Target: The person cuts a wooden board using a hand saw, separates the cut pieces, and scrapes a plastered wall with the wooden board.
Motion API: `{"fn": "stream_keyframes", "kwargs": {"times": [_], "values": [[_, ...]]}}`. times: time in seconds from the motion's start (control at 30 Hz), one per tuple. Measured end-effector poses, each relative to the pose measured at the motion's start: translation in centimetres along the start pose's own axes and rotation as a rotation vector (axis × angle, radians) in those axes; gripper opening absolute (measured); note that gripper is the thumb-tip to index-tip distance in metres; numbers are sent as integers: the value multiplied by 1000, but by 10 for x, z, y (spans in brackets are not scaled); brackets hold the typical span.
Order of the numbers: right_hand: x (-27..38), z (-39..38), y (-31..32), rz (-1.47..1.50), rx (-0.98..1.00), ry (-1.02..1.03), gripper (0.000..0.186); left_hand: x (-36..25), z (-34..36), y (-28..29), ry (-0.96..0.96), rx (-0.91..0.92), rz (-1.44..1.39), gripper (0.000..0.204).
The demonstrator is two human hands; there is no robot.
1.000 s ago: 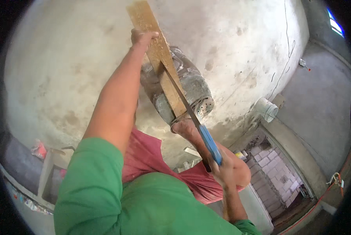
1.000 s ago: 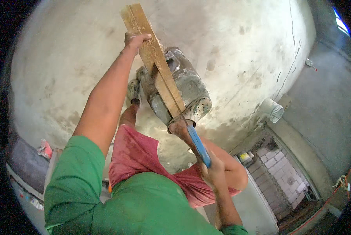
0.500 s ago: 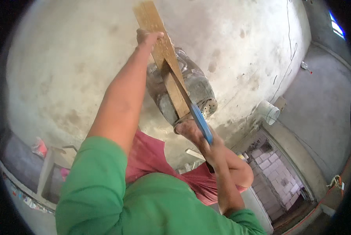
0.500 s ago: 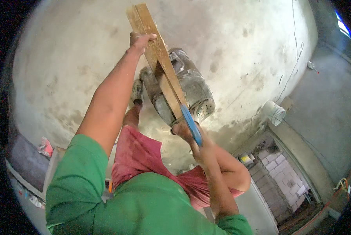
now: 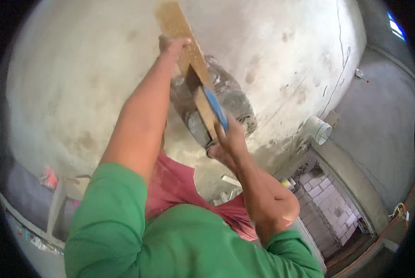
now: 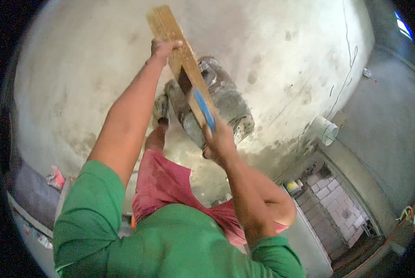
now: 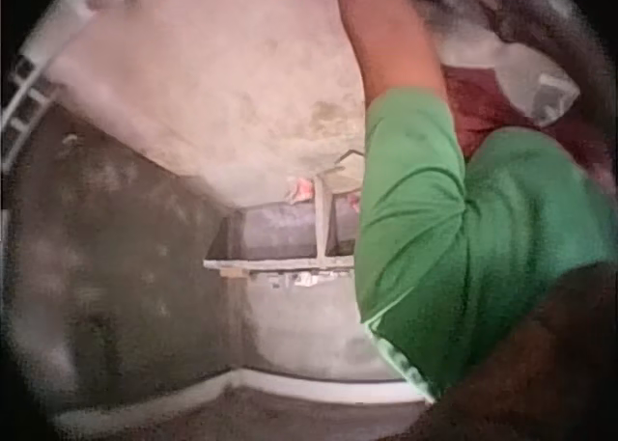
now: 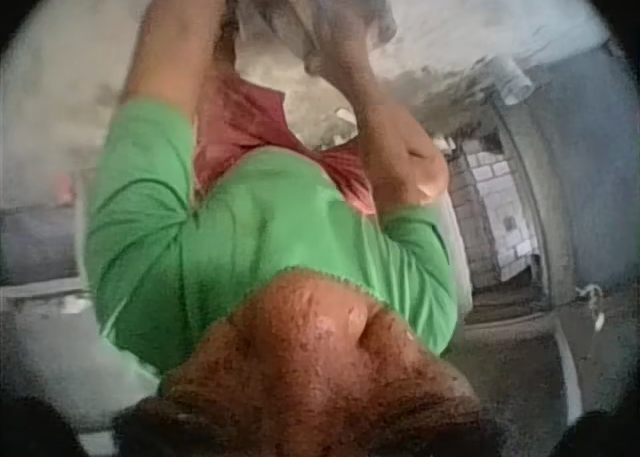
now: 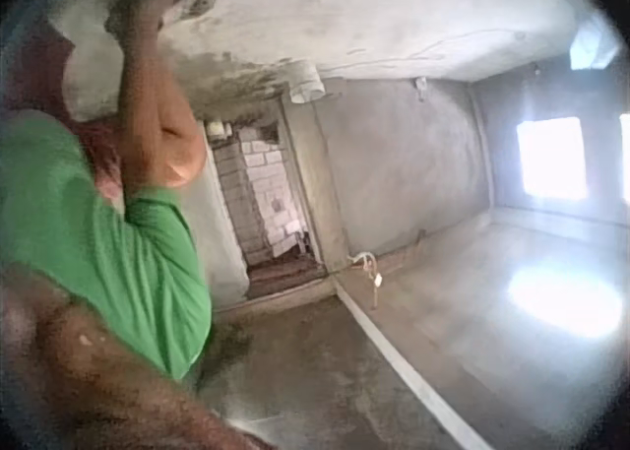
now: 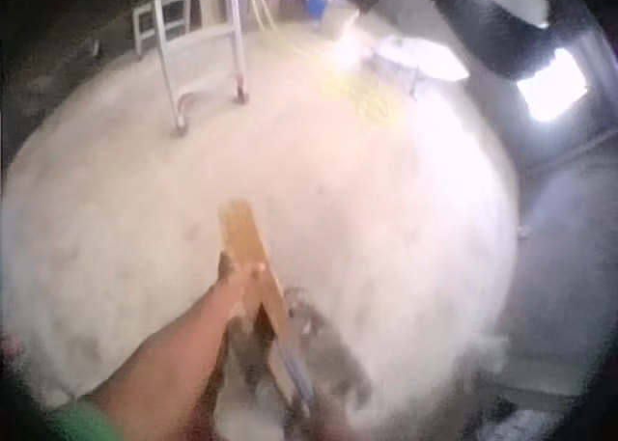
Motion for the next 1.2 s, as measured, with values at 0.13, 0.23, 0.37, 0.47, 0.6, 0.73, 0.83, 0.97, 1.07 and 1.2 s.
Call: {"fn": "stream_keyframes", "kwargs": {"times": [0.13, 0.23, 0.37, 0.47, 0.6, 0.73, 0.83, 0.97, 1.07, 1.2], "values": [[29, -120, 66, 3, 6, -201, 47, -15, -17, -5, 20, -282, 194, 50], [42, -153, 83, -23, 19, -287, 49, -22, -24, -4, 44, -273, 241, 53], [42, -149, 75, 106, 20, -398, 50, -31, -6, 15, 97, -113, 191, 70], [35, -148, 70, 149, 25, -418, 51, -41, 30, 37, 184, -22, -253, 68], [27, -154, 71, 94, 10, -317, 51, -50, 58, 59, 148, 60, -470, 62], [23, -152, 73, 139, 4, -320, 47, -50, 52, 59, 58, 87, -403, 61], [25, -146, 74, 101, 46, -378, 50, -49, 46, 51, -6, 82, -447, 62], [33, -142, 76, 47, 71, -347, 50, -49, 44, 45, 29, 6, -499, 64], [37, -142, 77, 43, 65, -346, 50, -45, 33, 39, 61, 32, -532, 63], [37, -142, 77, 59, 51, -342, 49, -28, 3, 20, -23, -57, -9, 60]]}}
Point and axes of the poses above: each hand's wrist, its own z-axis towards the middle knuckle, its own y-axis out of the back of the hand, x = y × z, the point moved 1 cm from there along z, towards the middle knuckle, and after that the axes turned 10 degrees about z, right-handed, at the moved point
